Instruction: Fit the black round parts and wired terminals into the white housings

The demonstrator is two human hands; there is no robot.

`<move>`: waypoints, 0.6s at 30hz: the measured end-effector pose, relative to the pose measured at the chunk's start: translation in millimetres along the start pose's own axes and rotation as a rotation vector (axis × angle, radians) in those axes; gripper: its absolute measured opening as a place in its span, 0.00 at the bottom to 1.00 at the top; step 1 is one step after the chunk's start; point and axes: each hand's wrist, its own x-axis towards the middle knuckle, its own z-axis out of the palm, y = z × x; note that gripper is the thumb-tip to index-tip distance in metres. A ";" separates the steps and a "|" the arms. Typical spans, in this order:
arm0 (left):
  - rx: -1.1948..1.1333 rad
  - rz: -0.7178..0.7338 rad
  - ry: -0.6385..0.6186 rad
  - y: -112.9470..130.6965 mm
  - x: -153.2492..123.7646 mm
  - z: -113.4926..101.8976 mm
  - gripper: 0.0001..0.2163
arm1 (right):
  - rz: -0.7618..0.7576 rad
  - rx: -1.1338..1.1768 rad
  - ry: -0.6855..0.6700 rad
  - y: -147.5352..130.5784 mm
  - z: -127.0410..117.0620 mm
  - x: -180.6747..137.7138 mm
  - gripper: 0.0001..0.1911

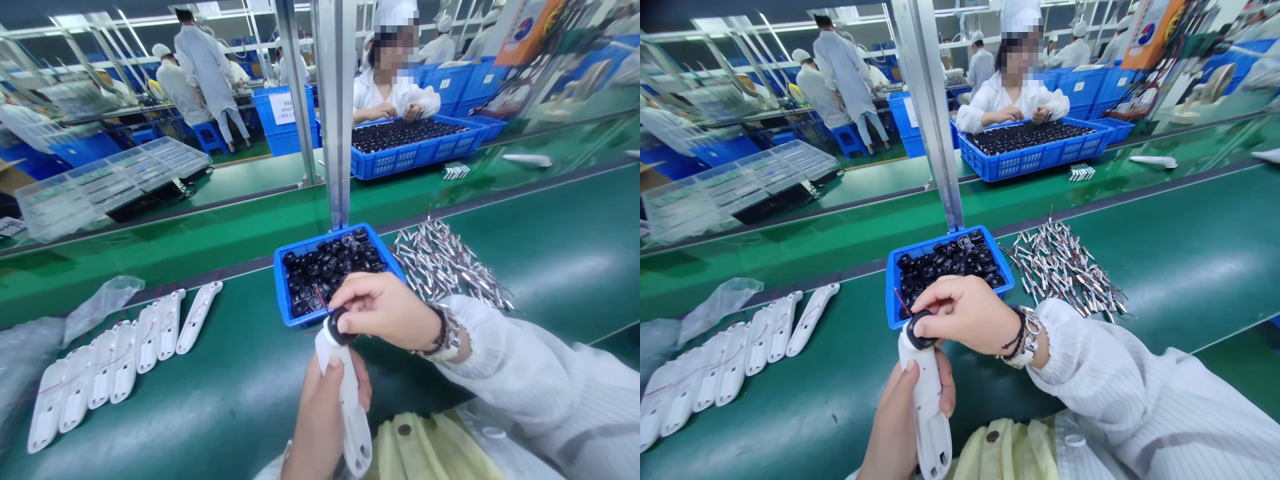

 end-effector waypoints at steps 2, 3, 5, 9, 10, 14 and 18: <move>-0.040 -0.041 -0.058 0.7 -0.3 -3.7 0.17 | -0.272 -0.139 -0.013 -0.2 -3.6 2.7 0.07; -0.072 -0.059 -0.087 0.7 0.3 -5.7 0.16 | -0.388 -0.202 -0.017 -0.1 -4.9 4.0 0.07; -0.123 -0.087 -0.116 0.8 2.4 -8.9 0.15 | -0.535 -0.329 0.021 0.0 -5.4 4.7 0.04; -0.070 -0.067 -0.034 2.7 4.9 -7.1 0.17 | -0.613 -0.618 0.149 1.1 2.4 -5.4 0.06; -0.040 -0.043 0.006 3.5 4.7 -5.1 0.17 | -0.610 -0.662 0.160 1.7 5.6 -9.7 0.07; 0.033 0.023 0.140 5.7 2.9 2.9 0.14 | -0.530 -0.710 0.235 4.4 16.9 -24.1 0.11; 0.039 0.003 0.126 4.8 3.4 4.5 0.16 | -0.527 -0.698 0.266 3.2 14.8 -23.5 0.08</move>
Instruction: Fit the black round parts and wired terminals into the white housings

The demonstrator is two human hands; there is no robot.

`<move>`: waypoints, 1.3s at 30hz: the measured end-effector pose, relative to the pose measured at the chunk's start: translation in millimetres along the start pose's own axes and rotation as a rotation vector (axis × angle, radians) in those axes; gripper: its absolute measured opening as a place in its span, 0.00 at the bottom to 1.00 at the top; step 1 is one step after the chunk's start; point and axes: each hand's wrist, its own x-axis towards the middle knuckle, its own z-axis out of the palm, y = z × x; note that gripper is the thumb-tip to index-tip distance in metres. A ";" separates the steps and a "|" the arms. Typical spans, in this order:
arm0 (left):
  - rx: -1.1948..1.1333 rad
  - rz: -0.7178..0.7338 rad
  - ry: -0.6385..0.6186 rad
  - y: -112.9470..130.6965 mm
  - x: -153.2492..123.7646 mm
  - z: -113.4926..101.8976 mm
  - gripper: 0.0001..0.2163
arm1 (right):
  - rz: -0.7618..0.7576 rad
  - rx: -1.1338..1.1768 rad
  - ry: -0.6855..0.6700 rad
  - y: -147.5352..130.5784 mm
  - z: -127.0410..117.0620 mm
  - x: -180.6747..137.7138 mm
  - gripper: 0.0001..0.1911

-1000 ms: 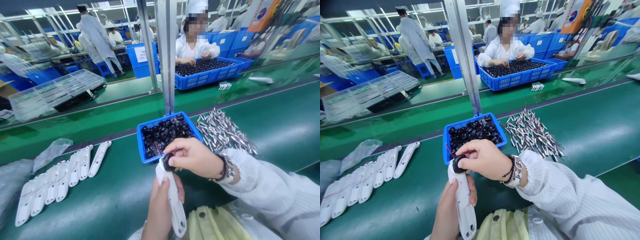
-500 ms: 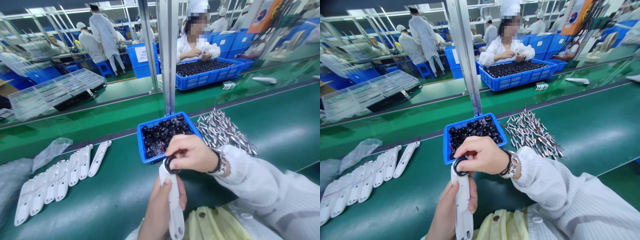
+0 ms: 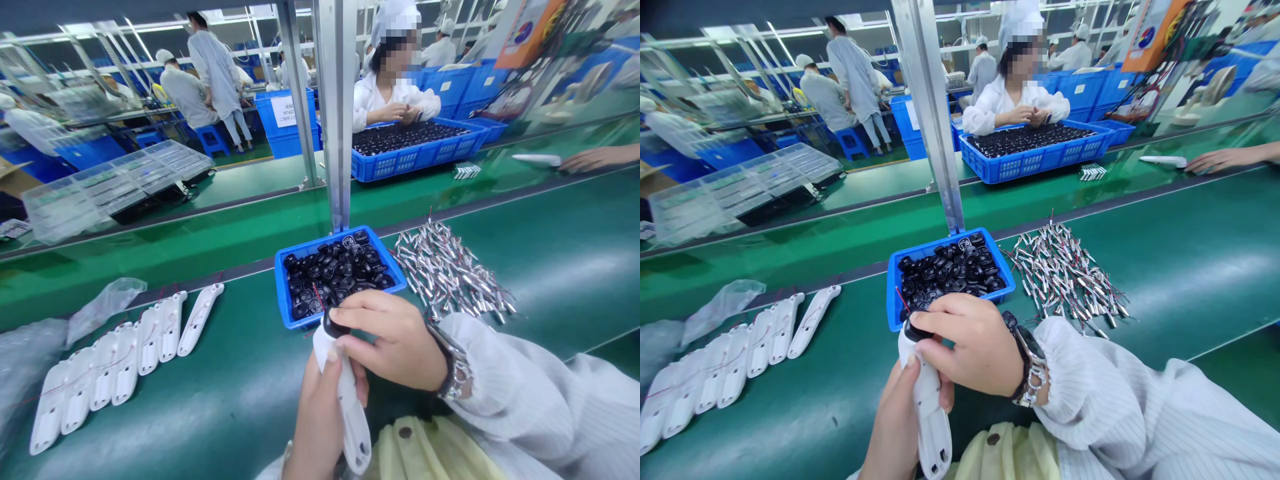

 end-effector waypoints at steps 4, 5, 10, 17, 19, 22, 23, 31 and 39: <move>-0.039 -0.012 -0.094 -0.9 1.0 -3.7 0.17 | -0.173 0.107 -0.119 11.1 -10.5 13.5 0.07; -0.048 -0.023 -0.122 -0.6 1.3 -4.8 0.18 | -0.196 0.162 -0.154 13.7 -13.0 16.6 0.06; 0.089 0.048 -0.149 7.4 4.2 -8.2 0.18 | 0.007 0.307 -0.161 18.0 -17.7 20.5 0.10; 0.923 0.418 0.045 24.7 17.7 -13.0 0.13 | 0.417 0.416 -0.344 21.9 -20.8 13.6 0.18; 1.173 0.529 0.064 25.7 25.5 -14.0 0.14 | 0.526 0.477 -0.383 26.5 -24.0 11.7 0.21; 1.496 0.707 0.052 26.7 39.8 -10.9 0.16 | 0.692 0.648 -0.437 37.1 -31.2 7.2 0.25; 1.578 0.762 0.041 27.9 44.9 -8.2 0.16 | 0.733 0.713 -0.444 41.6 -34.2 5.4 0.26; 1.869 0.960 -0.240 44.9 91.3 40.9 0.20 | 0.905 0.696 -0.213 74.0 -65.3 -3.2 0.19; 1.780 1.047 -0.316 68.1 126.5 89.5 0.23 | 1.058 0.550 -0.034 143.1 -109.2 4.1 0.13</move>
